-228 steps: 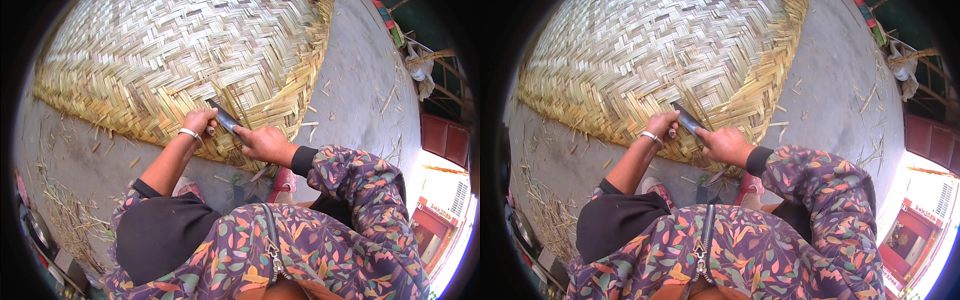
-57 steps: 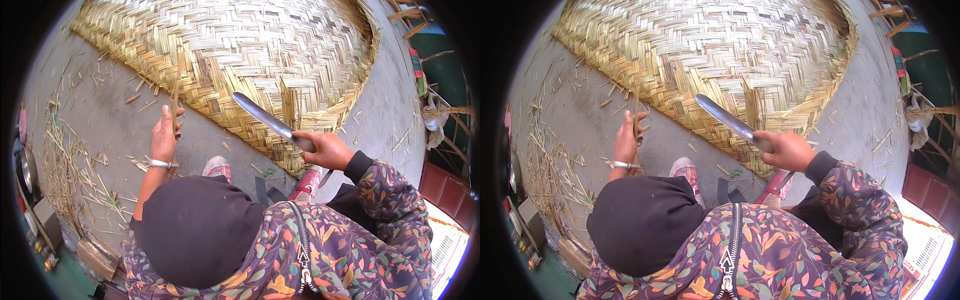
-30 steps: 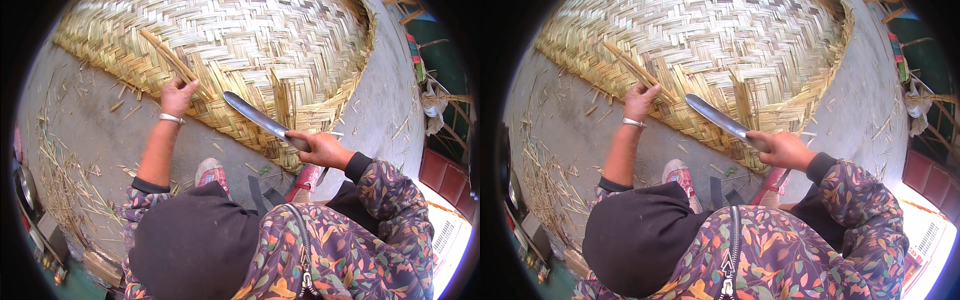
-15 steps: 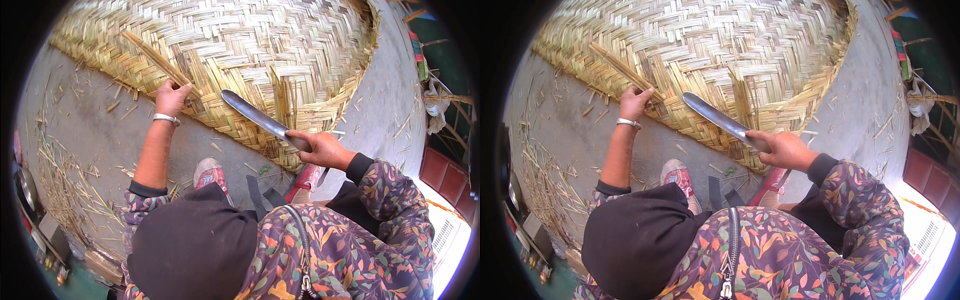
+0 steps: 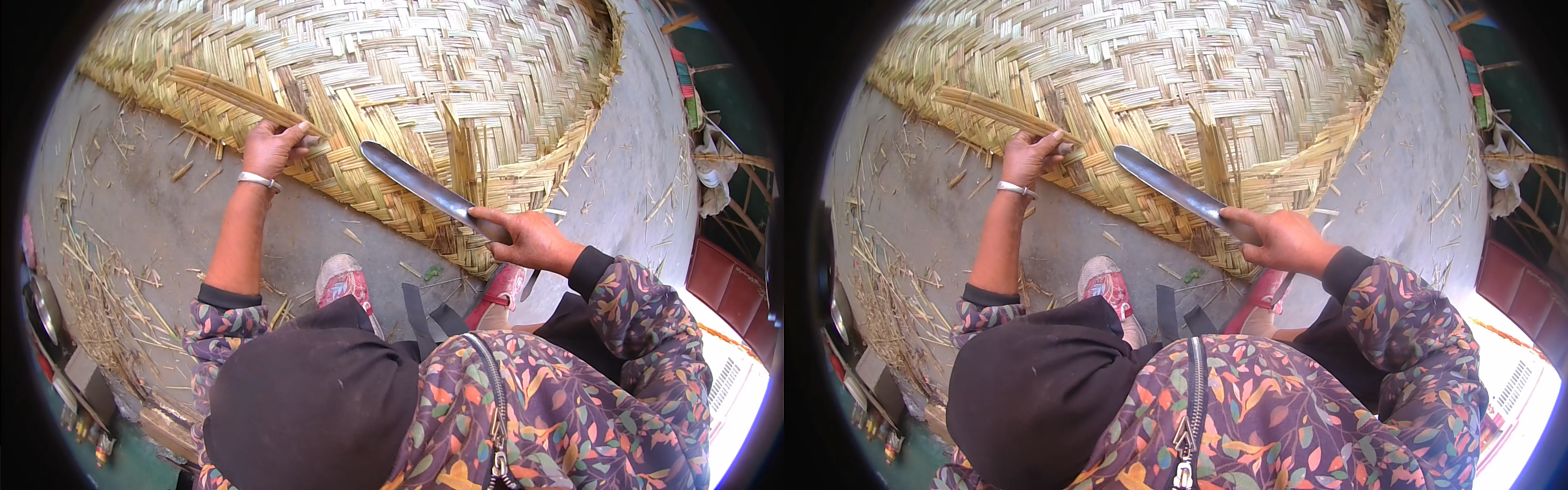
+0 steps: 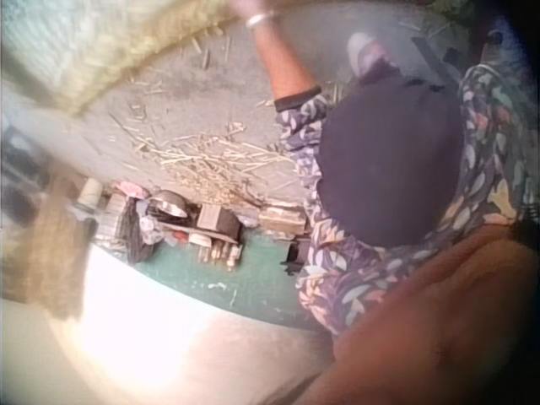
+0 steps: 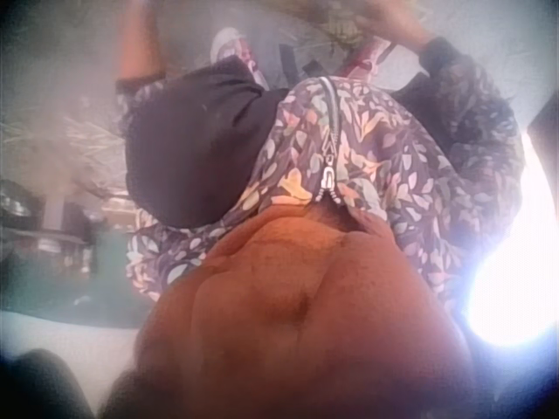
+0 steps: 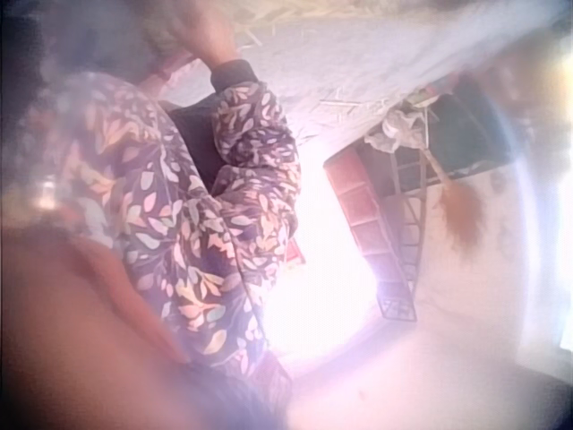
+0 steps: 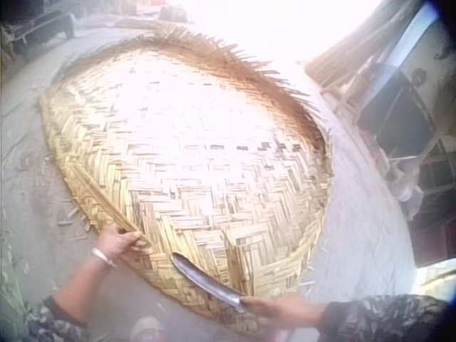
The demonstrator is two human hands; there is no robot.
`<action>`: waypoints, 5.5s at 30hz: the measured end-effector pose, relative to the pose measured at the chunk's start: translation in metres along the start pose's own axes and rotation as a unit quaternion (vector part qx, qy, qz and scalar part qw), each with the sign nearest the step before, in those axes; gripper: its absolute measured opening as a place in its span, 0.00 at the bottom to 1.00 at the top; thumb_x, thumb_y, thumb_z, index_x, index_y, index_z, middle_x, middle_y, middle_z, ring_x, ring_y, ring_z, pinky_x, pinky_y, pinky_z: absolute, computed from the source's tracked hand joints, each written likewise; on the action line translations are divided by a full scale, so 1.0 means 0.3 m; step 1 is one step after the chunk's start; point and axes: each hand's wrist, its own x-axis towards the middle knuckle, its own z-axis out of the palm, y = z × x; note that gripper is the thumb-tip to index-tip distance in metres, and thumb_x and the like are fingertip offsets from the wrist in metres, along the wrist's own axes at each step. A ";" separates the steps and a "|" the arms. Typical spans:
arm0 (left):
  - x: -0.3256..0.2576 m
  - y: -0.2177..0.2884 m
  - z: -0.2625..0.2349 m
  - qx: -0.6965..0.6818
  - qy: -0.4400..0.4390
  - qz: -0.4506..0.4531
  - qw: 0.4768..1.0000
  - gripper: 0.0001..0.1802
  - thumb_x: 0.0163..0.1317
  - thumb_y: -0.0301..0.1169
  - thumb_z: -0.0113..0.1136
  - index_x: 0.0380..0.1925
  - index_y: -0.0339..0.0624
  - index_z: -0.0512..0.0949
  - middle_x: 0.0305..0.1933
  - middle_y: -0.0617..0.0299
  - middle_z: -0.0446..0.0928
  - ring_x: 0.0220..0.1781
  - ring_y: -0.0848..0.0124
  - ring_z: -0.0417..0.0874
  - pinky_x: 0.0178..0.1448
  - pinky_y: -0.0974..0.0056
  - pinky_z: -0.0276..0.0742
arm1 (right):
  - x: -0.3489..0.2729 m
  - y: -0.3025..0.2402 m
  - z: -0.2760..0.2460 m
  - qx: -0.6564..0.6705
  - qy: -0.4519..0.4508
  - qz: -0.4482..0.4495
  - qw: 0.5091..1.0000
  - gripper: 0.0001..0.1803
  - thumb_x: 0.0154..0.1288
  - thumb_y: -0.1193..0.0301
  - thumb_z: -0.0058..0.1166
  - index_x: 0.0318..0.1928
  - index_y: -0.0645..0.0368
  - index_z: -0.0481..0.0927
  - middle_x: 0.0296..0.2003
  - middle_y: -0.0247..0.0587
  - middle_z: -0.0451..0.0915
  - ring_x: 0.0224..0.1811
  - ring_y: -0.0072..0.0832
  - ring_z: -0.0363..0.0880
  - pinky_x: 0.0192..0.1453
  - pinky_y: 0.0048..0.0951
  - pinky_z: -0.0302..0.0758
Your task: The person uses a machete to trim the loose edges of a large woven mat on the floor. They repeatedly strike and pull the protruding fibers to create a straight edge, occasionally adjusting the mat's position.
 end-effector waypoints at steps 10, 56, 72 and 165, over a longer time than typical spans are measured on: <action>-0.035 -0.060 0.017 -0.018 0.041 0.045 0.998 0.09 0.64 0.30 0.67 0.40 0.37 0.81 0.35 0.61 0.85 0.34 0.75 0.86 0.33 0.74 0.81 | -0.028 0.014 -0.019 0.004 0.005 -0.006 1.000 0.35 0.56 0.64 0.55 0.67 0.37 0.67 0.23 0.49 0.79 0.26 0.48 0.80 0.35 0.48 0.77; 0.174 -0.016 0.043 0.271 -0.141 0.091 0.948 0.17 0.58 0.32 0.70 0.44 0.33 0.82 0.38 0.58 0.84 0.38 0.72 0.82 0.44 0.66 0.79 | 0.000 0.085 -0.019 0.034 -0.004 0.006 0.999 0.36 0.55 0.63 0.56 0.67 0.35 0.68 0.25 0.47 0.80 0.27 0.47 0.81 0.36 0.46 0.78; 0.159 0.312 0.021 0.083 -0.040 0.028 0.995 0.20 0.61 0.42 0.70 0.44 0.40 0.77 0.26 0.74 0.73 0.20 0.85 0.73 0.21 0.80 0.67 | -0.076 -0.005 -0.026 -0.001 0.054 -0.039 0.998 0.34 0.56 0.64 0.56 0.67 0.37 0.68 0.25 0.47 0.80 0.27 0.47 0.81 0.34 0.47 0.78; 0.559 0.451 -0.198 0.019 -0.034 0.057 0.998 0.10 0.66 0.29 0.63 0.44 0.37 0.79 0.38 0.55 0.86 0.34 0.70 0.86 0.39 0.66 0.83 | 0.523 -0.435 -0.486 -0.191 0.136 -0.070 0.970 0.27 0.66 0.62 0.43 0.67 0.39 0.70 0.27 0.49 0.82 0.27 0.46 0.82 0.32 0.49 0.76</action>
